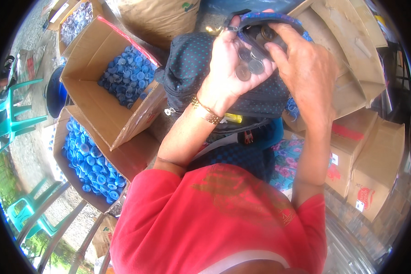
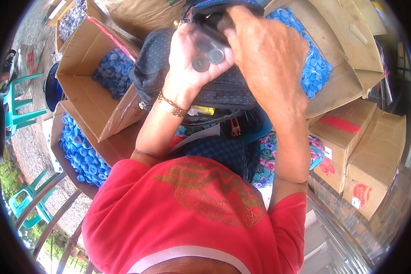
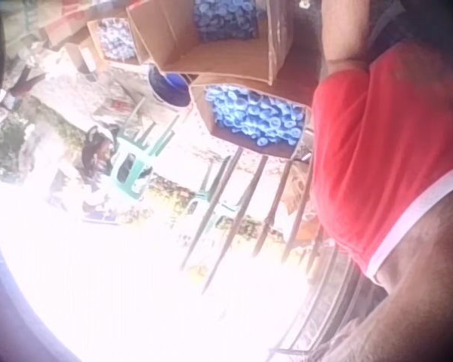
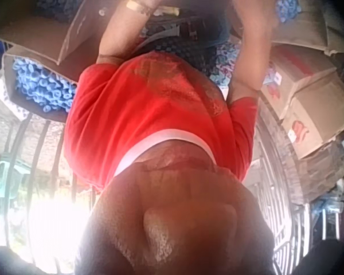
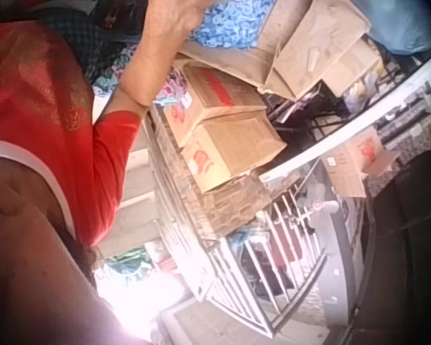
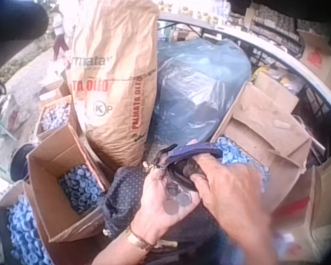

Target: The person sits cross-legged and uses scissors to trim the plastic strings attached to blue bottle caps. They pick caps from a cardboard box, cut the strings, and place the trimmed caps into a blue container. The person briefly opens a small pouch to retrieve coins before resuming the trimming task.

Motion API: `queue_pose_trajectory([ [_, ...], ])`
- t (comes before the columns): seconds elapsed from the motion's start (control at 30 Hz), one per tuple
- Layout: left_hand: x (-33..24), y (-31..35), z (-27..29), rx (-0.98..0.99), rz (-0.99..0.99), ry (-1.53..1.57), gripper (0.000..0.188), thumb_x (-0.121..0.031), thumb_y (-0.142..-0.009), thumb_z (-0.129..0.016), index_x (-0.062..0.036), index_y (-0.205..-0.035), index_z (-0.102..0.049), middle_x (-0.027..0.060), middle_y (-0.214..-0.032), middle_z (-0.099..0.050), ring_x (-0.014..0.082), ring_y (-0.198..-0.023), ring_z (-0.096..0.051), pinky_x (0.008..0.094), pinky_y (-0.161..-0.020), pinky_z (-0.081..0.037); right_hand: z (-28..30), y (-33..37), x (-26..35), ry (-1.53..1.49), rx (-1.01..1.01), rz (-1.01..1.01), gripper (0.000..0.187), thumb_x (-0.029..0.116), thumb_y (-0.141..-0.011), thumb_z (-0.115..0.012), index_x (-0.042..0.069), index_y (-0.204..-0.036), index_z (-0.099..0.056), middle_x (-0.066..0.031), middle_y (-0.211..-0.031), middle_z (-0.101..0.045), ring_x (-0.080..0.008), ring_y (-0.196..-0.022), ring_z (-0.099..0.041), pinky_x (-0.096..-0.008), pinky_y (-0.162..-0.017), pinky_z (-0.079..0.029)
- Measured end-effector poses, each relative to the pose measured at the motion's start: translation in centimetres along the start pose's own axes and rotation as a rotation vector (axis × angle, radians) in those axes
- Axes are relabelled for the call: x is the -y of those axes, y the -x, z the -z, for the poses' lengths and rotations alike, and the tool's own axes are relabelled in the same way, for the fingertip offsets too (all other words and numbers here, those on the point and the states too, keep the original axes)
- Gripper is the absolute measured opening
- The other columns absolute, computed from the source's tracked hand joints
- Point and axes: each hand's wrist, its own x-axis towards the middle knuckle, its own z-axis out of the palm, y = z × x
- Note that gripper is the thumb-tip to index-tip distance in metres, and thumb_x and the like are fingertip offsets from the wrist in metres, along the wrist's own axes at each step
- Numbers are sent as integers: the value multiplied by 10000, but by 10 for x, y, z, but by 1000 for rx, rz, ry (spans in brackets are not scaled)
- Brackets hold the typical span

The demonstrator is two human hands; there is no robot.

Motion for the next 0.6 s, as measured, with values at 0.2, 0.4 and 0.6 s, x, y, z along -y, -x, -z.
queue_pose_trajectory([
  [0.2, 1, 1, 7, -39, 12, -7, 477, -397, -977, -299, -37, -1153, -559, 85, -1174, -586, 217, -1093, -519, 368, -1016, -367, -19, -3, -17, 96, -84, 38, 126, 212, -836, -602, 122, -905, -659, -167, -667, -627, -340, -625, -626, -429, -567, -483],
  [0.4, 17, 0, -22, -380, -131, -201, 431, -416, -973, -323, -91, -1120, -565, 59, -1162, -585, 207, -1101, -520, 388, -1023, -357, -16, -4, -10, 19, -38, 144, 193, 195, -838, -594, 188, -1016, -668, -136, -727, -642, -319, -658, -626, -396, -566, -480],
  [0.6, 11, -8, -11, -297, -159, -142, 372, -415, -949, -381, -139, -1100, -579, 54, -1149, -593, 221, -1114, -521, 411, -1023, -354, -28, -7, -17, -25, -88, 294, 235, 136, -833, -588, 202, -1049, -657, -97, -723, -647, -277, -637, -631, -364, -539, -476],
])
